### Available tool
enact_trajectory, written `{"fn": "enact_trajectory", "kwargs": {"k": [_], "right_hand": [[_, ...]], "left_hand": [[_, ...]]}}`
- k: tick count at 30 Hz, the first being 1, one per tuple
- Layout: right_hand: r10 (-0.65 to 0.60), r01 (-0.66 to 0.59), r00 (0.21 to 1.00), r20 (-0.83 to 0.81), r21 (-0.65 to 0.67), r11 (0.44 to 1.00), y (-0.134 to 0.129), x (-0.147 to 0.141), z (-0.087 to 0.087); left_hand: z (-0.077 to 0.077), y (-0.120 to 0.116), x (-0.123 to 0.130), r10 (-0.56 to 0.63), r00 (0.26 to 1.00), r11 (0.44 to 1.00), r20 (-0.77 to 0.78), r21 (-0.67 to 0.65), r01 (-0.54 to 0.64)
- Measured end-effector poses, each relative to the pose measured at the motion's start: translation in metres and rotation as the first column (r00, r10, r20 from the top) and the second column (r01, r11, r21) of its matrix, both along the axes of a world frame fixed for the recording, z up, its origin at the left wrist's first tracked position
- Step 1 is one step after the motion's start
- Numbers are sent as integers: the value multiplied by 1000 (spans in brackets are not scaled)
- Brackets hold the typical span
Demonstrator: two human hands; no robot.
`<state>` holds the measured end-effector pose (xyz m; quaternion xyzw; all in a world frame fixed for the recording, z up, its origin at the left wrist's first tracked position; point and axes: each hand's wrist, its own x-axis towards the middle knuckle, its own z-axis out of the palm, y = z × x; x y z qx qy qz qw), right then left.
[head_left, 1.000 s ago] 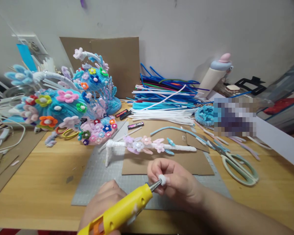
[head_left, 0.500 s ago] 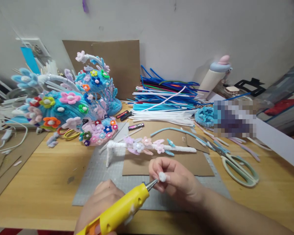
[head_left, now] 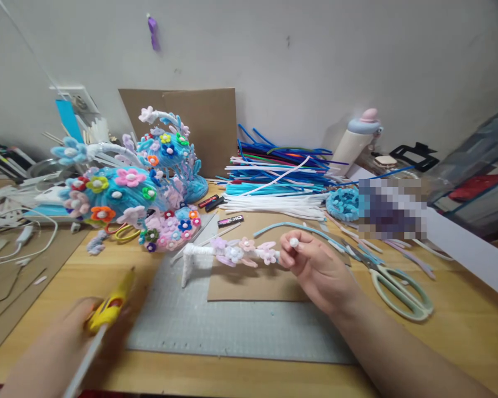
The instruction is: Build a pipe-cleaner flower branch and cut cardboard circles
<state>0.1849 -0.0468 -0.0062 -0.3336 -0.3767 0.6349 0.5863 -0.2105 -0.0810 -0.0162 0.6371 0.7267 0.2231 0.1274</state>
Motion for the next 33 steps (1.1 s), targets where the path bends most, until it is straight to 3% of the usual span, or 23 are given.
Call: {"fn": "enact_trajectory", "kwargs": {"k": [2,4,7,10,12,14,17,19,24,29,33], "right_hand": [[-6,6,999,46,-11,1000,1,-1,-1],[-8,10,994,108,-21,1000,1,-3,-1],[8,-1,972,235,-32,999,3,-6,6],[120,-108,896,428,-52,993,13,-12,24],[222,-229,772,596,-64,971,28,-20,37],[220,-325,571,791,-29,945,51,-32,46],[69,-460,264,962,63,886,88,-48,48],[66,-533,169,983,35,845,109,-56,44],[198,-622,78,977,-107,776,131,-66,36],[-71,-758,101,992,123,640,132,-70,32],[-194,-809,108,975,200,553,129,-70,29]], "left_hand": [[3,8,-4,17,972,999,-236,-42,-28],[6,11,-2,2,932,999,-362,-50,-22],[12,10,8,-6,893,1000,-450,-17,-2],[23,12,36,-28,900,982,-434,157,106],[30,21,66,-207,929,938,-307,209,278],[35,37,98,-364,906,896,-216,185,404],[36,65,137,-434,883,882,-179,117,457],[33,79,151,-450,877,886,-167,35,462],[21,91,154,-444,892,896,-89,-57,440],[12,95,149,-411,911,906,33,-95,412],[9,98,148,-409,909,902,79,-115,416]]}}
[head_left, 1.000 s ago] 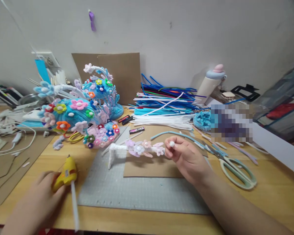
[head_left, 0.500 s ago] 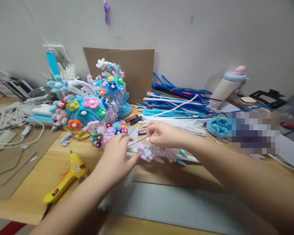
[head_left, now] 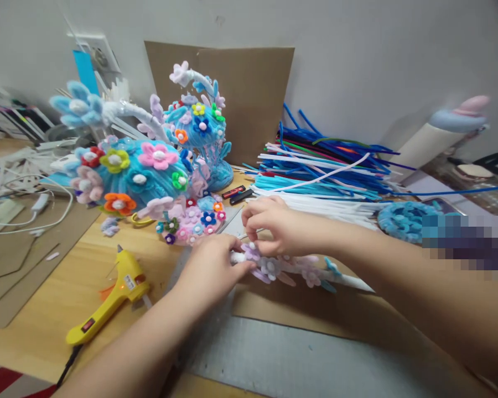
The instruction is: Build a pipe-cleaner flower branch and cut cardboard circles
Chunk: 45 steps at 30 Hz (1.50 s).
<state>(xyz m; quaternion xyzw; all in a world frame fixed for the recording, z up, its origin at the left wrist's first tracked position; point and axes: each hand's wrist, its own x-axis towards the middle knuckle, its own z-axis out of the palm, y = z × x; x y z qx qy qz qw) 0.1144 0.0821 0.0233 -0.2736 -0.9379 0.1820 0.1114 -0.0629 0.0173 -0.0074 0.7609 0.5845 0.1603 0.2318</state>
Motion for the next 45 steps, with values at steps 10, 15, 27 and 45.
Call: {"fn": "enact_trajectory", "kwargs": {"k": [10,15,27,45], "right_hand": [[63,-71,996,60,130,989,-5,-2,0],[84,-106,990,114,201,974,-8,-2,-3],[67,-98,988,136,240,966,-7,-3,-5],[37,-44,997,67,118,992,-14,7,-4]], "left_hand": [[1,0,-1,-33,999,999,0,6,33],[0,0,-1,-37,999,999,0,28,37],[0,-2,0,-29,1000,998,-5,56,29],[0,-2,2,-4,1000,999,0,46,4]]}}
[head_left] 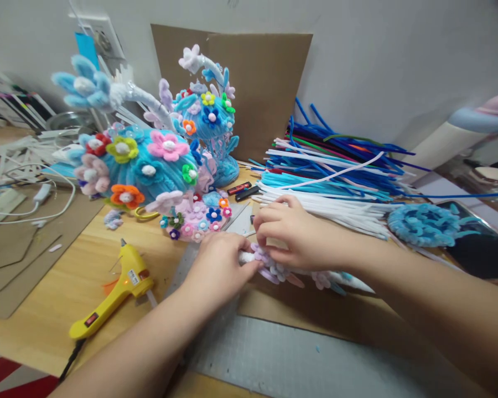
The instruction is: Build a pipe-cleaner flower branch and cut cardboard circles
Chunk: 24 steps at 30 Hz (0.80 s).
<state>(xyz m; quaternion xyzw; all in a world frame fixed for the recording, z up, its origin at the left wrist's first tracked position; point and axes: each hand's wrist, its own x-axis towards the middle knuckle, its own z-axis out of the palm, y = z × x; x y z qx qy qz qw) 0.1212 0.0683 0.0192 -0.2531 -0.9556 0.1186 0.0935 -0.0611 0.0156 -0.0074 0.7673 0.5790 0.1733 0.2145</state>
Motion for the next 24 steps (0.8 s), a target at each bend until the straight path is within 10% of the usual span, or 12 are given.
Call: {"fn": "enact_trajectory", "kwargs": {"k": [10,17,24], "right_hand": [[-560,432,819,-124,-509,745,-11,8,12],[-660,195,750,-38,-941,276,-89,32,14],[-721,153,687,88,-988,26,-154,47,-20]], "left_hand": [[-1,-2,-9,2,1000,1000,4,-2,-1],[5,2,-16,-145,989,988,-1,-60,145],[24,-27,-22,-123,989,989,86,96,115]]}}
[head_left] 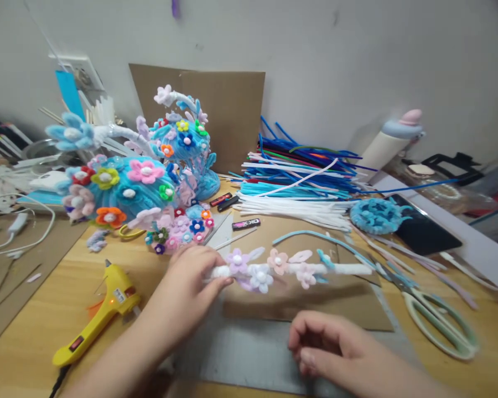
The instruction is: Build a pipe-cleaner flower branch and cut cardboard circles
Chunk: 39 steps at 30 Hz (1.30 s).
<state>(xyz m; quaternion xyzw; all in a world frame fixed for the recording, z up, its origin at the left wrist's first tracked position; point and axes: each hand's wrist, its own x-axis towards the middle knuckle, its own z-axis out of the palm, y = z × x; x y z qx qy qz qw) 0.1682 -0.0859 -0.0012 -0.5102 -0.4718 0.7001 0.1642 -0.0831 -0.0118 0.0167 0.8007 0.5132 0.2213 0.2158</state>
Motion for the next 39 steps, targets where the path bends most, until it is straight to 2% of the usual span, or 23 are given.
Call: {"fn": "enact_trajectory", "kwargs": {"k": [3,5,8,11,13,16,19,21,23,26,28,30,32,33,34,36,37,39], "right_hand": [[-145,142,973,-178,-29,989,-14,-1,-8],[-265,274,913,-310,-17,962,-17,-6,-9],[-407,451,797,-446,-8,892,-11,-19,-5],[-472,566,674,-569,-14,824,2,-31,-2],[-464,600,620,-633,2,800,12,-36,-1],[-430,628,602,-672,66,775,24,-37,-3],[-477,688,591,-651,97,719,33,-34,-4],[-520,713,574,-633,73,697,37,-32,-4],[-527,714,560,-639,50,699,41,-31,-3],[-482,695,551,-682,54,717,44,-27,0],[-455,685,557,-695,75,725,46,-23,3],[-431,676,579,-692,112,728,49,-17,6],[-410,664,604,-683,147,733,52,-10,8],[-407,656,613,-677,148,740,52,-6,10],[-407,646,618,-673,139,751,52,-4,11],[-404,612,630,-663,103,784,51,0,12],[-404,595,636,-658,85,799,49,1,12],[-413,580,644,-644,59,813,45,0,11]], "left_hand": [[0,-26,-2,75,995,988,73,127,-83],[-4,-42,1,124,985,976,120,167,-143],[-12,-60,14,203,956,961,213,145,-236],[-19,-71,32,284,904,939,321,97,-329],[-22,-74,43,317,874,922,367,94,-374],[-26,-76,53,309,869,914,386,132,-384],[-31,-74,56,250,893,898,375,255,-358],[-34,-72,58,219,904,855,367,373,-359],[-36,-71,60,199,913,816,356,456,-356],[-37,-73,63,184,924,813,336,476,-335],[-35,-76,64,150,928,870,340,400,-287],[-32,-78,63,115,897,950,428,217,-226],[-25,-78,61,164,795,984,584,-35,-177],[-20,-77,60,228,723,974,652,-167,-155],[-15,-74,59,304,651,946,695,-298,-123],[-4,-68,57,441,556,843,704,-538,12],[0,-66,57,487,533,775,692,-624,102],[6,-62,56,509,531,659,678,-704,267]]}}
